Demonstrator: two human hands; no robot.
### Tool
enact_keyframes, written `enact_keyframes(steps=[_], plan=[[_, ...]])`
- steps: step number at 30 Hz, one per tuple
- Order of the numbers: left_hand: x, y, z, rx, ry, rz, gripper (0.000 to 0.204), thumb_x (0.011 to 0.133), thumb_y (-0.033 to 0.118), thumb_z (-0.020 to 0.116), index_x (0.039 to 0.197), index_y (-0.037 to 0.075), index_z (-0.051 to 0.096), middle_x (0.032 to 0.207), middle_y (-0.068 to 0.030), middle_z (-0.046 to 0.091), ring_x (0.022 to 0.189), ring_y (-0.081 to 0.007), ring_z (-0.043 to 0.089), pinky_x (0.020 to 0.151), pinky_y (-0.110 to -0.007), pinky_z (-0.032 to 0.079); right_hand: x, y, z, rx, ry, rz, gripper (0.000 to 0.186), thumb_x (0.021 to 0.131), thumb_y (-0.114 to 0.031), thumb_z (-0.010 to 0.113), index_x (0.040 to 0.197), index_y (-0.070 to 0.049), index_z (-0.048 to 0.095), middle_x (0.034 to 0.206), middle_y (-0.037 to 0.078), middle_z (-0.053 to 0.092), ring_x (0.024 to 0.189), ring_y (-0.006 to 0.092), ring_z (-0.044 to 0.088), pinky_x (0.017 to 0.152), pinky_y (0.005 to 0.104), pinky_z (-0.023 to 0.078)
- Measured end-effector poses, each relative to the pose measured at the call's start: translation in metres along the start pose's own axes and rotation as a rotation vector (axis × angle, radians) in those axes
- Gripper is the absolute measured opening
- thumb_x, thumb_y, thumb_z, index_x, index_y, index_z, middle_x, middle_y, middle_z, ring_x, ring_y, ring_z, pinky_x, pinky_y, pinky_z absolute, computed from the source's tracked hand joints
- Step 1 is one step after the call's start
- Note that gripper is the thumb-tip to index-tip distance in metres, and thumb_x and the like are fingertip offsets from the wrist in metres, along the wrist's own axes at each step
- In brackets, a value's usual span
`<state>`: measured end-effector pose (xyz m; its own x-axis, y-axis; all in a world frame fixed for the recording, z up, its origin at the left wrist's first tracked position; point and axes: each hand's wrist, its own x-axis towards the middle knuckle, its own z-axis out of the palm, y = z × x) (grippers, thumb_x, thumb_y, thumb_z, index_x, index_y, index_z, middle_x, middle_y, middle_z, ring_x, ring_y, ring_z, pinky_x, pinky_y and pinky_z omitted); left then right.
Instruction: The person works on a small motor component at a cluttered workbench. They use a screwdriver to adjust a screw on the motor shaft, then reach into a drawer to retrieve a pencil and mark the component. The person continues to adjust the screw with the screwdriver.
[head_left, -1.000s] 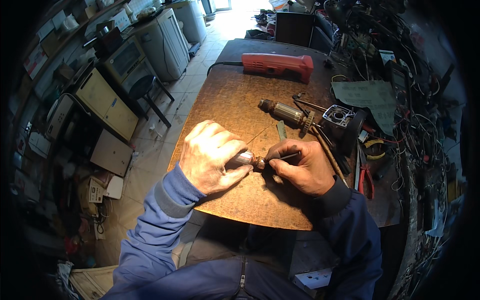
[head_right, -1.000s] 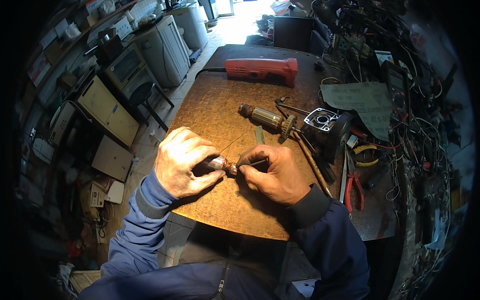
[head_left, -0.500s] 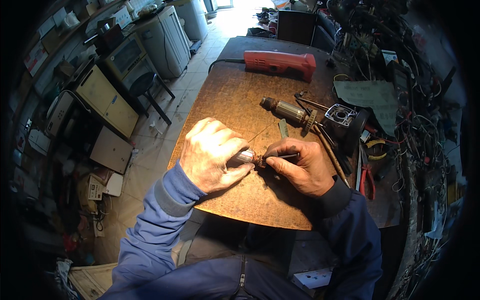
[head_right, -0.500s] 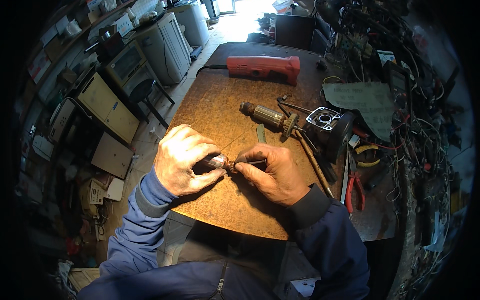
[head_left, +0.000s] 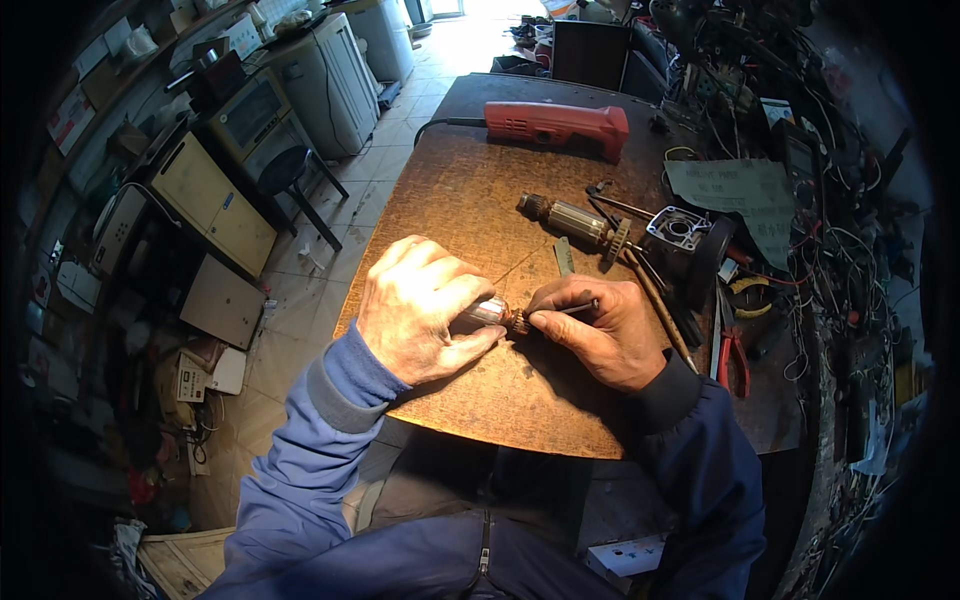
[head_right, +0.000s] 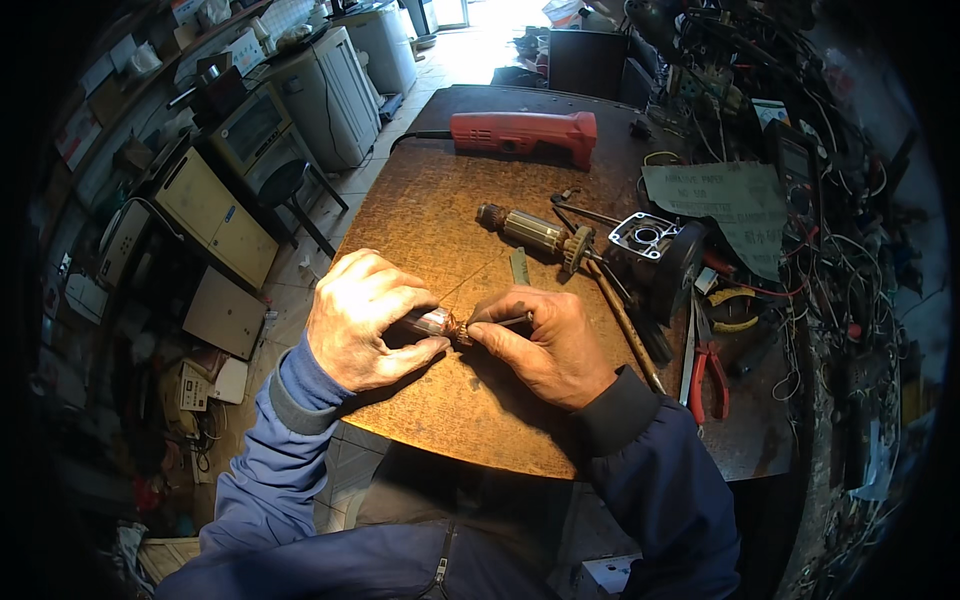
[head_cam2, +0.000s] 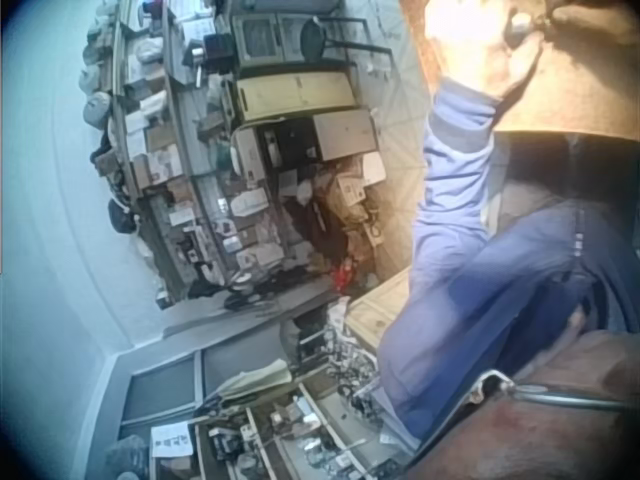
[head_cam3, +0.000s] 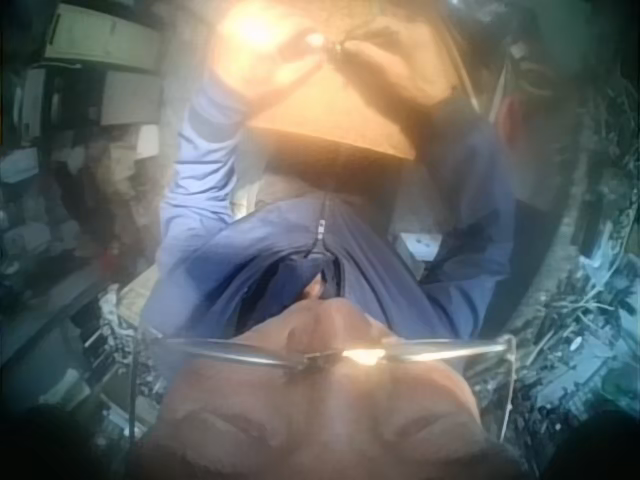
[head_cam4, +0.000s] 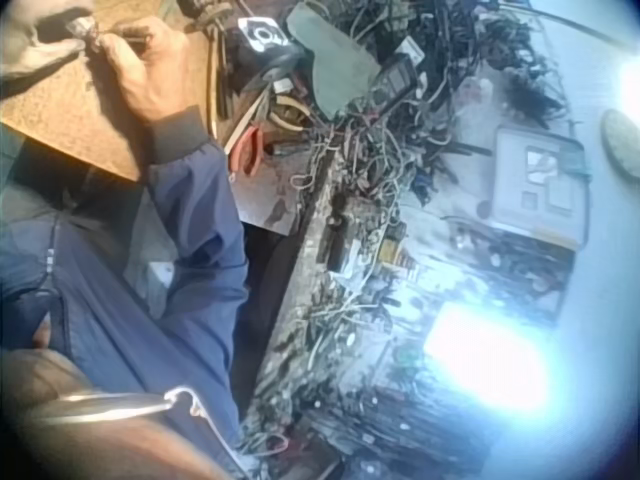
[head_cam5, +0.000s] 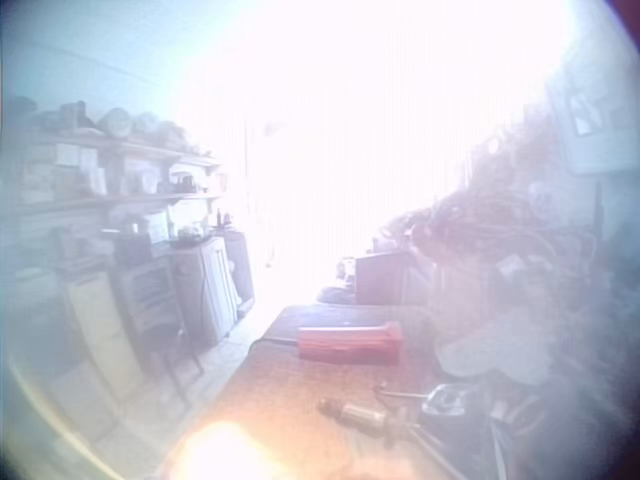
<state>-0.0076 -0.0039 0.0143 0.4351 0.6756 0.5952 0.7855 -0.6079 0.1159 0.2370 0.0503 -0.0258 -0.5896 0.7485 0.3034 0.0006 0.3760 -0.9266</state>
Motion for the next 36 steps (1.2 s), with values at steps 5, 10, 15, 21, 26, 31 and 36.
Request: enact_keyframes(steps=[5, 10, 15, 21, 26, 31, 36], plan=[[0.001, 0.0, 0.0, -0.001, 0.002, 0.007, 0.034, 0.066, 0.023, 0.093, 0.092, 0.009, 0.076, 0.09, -0.0054, 0.074, 0.083, -0.0262, 0.069, 0.079, -0.041, 0.053, 0.0, 0.0, 0.001, 0.006, 0.008, -0.032, 0.011, 0.096, -0.007, 0.077, 0.098, 0.004, 0.076, 0.094, 0.012, 0.077, 0.083, 0.0163, 0.074, 0.074, 0.0307, 0.058], [0.0, 0.001, -0.001, 0.003, 0.001, 0.007, 0.035, 0.066, 0.023, 0.093, 0.092, 0.009, 0.076, 0.09, -0.0054, 0.074, 0.082, -0.0262, 0.069, 0.079, -0.041, 0.053, 0.0, -0.003, 0.002, 0.021, -0.001, -0.01, 0.012, 0.096, -0.007, 0.077, 0.098, 0.004, 0.076, 0.094, 0.012, 0.077, 0.083, 0.0165, 0.074, 0.074, 0.0303, 0.059], [0.001, 0.0, -0.001, 0.001, -0.002, 0.007, 0.035, 0.065, 0.023, 0.094, 0.092, 0.009, 0.076, 0.089, -0.0053, 0.074, 0.082, -0.0264, 0.069, 0.078, -0.041, 0.053, 0.0, -0.001, 0.003, -0.026, 0.009, -0.022, 0.009, 0.097, -0.006, 0.075, 0.096, 0.003, 0.074, 0.093, 0.01, 0.076, 0.082, 0.016, 0.072, 0.072, 0.0301, 0.057], [0.0, 0.0, 0.001, -0.012, 0.002, -0.005, 0.034, 0.066, 0.025, 0.093, 0.091, 0.01, 0.076, 0.089, -0.0053, 0.074, 0.084, -0.027, 0.068, 0.08, -0.042, 0.053, -0.001, -0.011, 0.0, 0.091, -0.036, 0.13, 0.009, 0.099, -0.003, 0.07, 0.093, 0.004, 0.07, 0.081, 0.008, 0.071, 0.066, 0.0112, 0.068, 0.057, 0.0273, 0.052], [-0.002, -0.001, 0.003, -0.006, -0.013, -0.027, 0.033, 0.067, 0.029, 0.09, 0.091, 0.012, 0.074, 0.088, -0.0048, 0.073, 0.086, -0.0278, 0.066, 0.084, -0.044, 0.051, -0.003, -0.009, 0.0, 0.102, -0.011, 0.083, 0.008, 0.098, -0.002, 0.07, 0.093, 0.004, 0.069, 0.075, 0.005, 0.068, 0.061, 0.0087, 0.065, 0.053, 0.0255, 0.05], [0.0, 0.0, -0.002, 0.002, -0.017, -0.011, 0.036, 0.064, 0.025, 0.093, 0.092, 0.01, 0.075, 0.089, -0.005, 0.074, 0.084, -0.027, 0.068, 0.08, -0.042, 0.053, -0.001, -0.007, 0.0, 0.22, 0.035, 0.14, 0.005, 0.097, 0.0, 0.072, 0.095, 0.004, 0.073, 0.075, 0.005, 0.07, 0.061, 0.0074, 0.063, 0.054, 0.0242, 0.048], [0.001, 0.0, 0.0, -0.01, -0.002, -0.007, 0.037, 0.064, 0.025, 0.094, 0.091, 0.01, 0.074, 0.09, -0.0054, 0.073, 0.085, -0.0273, 0.068, 0.081, -0.042, 0.053, -0.001, -0.006, -0.001, 0.179, 0.034, 0.141, 0.006, 0.097, -0.001, 0.074, 0.098, 0.005, 0.075, 0.078, 0.005, 0.072, 0.062, 0.0066, 0.061, 0.055, 0.0234, 0.047]])
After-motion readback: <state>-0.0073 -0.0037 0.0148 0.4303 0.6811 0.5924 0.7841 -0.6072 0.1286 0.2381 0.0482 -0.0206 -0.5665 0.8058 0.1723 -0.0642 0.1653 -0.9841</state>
